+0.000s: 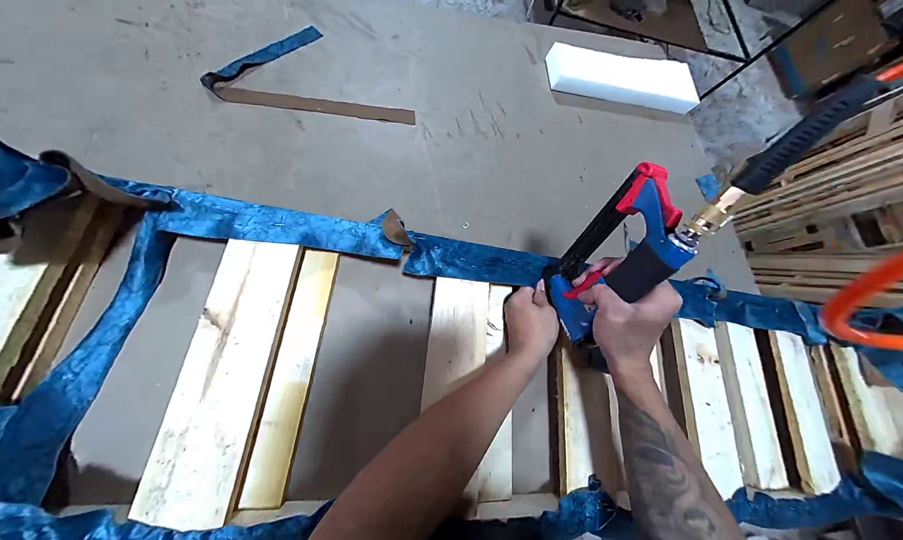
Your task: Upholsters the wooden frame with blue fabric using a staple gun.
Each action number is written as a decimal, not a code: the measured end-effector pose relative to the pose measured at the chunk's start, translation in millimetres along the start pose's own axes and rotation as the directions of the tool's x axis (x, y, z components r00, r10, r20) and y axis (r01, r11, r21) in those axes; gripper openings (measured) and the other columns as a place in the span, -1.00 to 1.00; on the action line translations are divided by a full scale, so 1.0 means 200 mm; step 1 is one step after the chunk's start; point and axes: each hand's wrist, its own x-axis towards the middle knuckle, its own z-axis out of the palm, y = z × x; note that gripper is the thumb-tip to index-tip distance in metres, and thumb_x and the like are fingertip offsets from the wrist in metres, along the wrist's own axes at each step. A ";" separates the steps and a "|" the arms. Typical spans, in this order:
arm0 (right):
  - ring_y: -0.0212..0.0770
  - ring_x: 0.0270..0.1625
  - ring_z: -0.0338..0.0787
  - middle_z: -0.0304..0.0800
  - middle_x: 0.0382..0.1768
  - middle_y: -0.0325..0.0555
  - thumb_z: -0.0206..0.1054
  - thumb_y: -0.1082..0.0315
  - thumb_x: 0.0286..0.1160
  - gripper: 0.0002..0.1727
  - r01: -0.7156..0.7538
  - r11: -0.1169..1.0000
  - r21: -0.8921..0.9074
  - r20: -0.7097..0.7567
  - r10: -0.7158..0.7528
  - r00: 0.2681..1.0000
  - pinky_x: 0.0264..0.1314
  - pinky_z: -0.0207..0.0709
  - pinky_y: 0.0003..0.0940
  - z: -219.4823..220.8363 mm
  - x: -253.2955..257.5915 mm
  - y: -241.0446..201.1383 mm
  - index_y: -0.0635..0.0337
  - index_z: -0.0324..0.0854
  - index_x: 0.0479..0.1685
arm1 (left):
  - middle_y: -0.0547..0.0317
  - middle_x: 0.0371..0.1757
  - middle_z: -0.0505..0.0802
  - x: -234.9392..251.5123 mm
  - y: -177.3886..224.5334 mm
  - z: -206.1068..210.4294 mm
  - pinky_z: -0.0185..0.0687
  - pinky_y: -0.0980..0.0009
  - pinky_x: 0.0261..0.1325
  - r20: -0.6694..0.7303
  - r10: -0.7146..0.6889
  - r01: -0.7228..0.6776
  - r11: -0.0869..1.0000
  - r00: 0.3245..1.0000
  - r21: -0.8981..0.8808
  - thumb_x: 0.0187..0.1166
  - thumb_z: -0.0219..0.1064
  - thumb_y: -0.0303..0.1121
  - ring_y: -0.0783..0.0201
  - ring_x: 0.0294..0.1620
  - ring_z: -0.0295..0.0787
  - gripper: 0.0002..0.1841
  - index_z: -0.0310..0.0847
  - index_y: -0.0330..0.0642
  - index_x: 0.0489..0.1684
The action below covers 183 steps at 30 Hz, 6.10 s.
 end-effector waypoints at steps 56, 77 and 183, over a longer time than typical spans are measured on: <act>-0.26 0.20 0.83 0.82 0.13 0.00 0.49 0.47 0.44 -0.39 -0.206 0.978 -0.024 -0.475 0.170 0.863 0.36 0.71 -0.28 -0.18 -0.90 -0.06 0.52 0.35 0.43 | -0.02 -0.06 0.85 0.26 0.07 -1.60 0.64 0.09 0.41 0.358 0.808 -0.646 0.037 0.469 0.763 0.49 0.30 -0.62 0.01 0.17 0.78 -0.81 0.83 -0.26 -0.13; -0.08 -0.16 0.90 0.88 -0.15 -0.10 0.48 0.42 0.11 -0.70 0.063 0.946 0.318 0.055 -0.085 0.995 -0.14 0.86 -0.11 0.68 -0.38 -0.73 0.14 0.67 -0.09 | -0.02 -0.41 0.75 -0.01 -0.10 -1.15 0.74 0.10 -0.27 -0.147 -0.031 -0.026 0.928 0.989 -0.371 0.88 -0.04 0.08 0.12 -0.46 0.72 -0.40 0.59 -0.37 -0.19; -0.20 -0.21 0.93 0.90 -0.18 -0.12 0.42 0.44 0.19 -0.63 0.086 0.985 0.150 0.151 -0.109 0.983 -0.24 0.88 -0.23 1.14 -0.75 -1.11 0.40 0.59 0.01 | 0.21 -0.17 0.89 -0.76 -0.16 -2.42 0.83 0.20 0.03 0.028 0.391 -0.392 0.917 0.920 0.075 0.77 0.24 -0.08 0.32 -0.15 0.85 -0.70 0.79 -0.08 0.00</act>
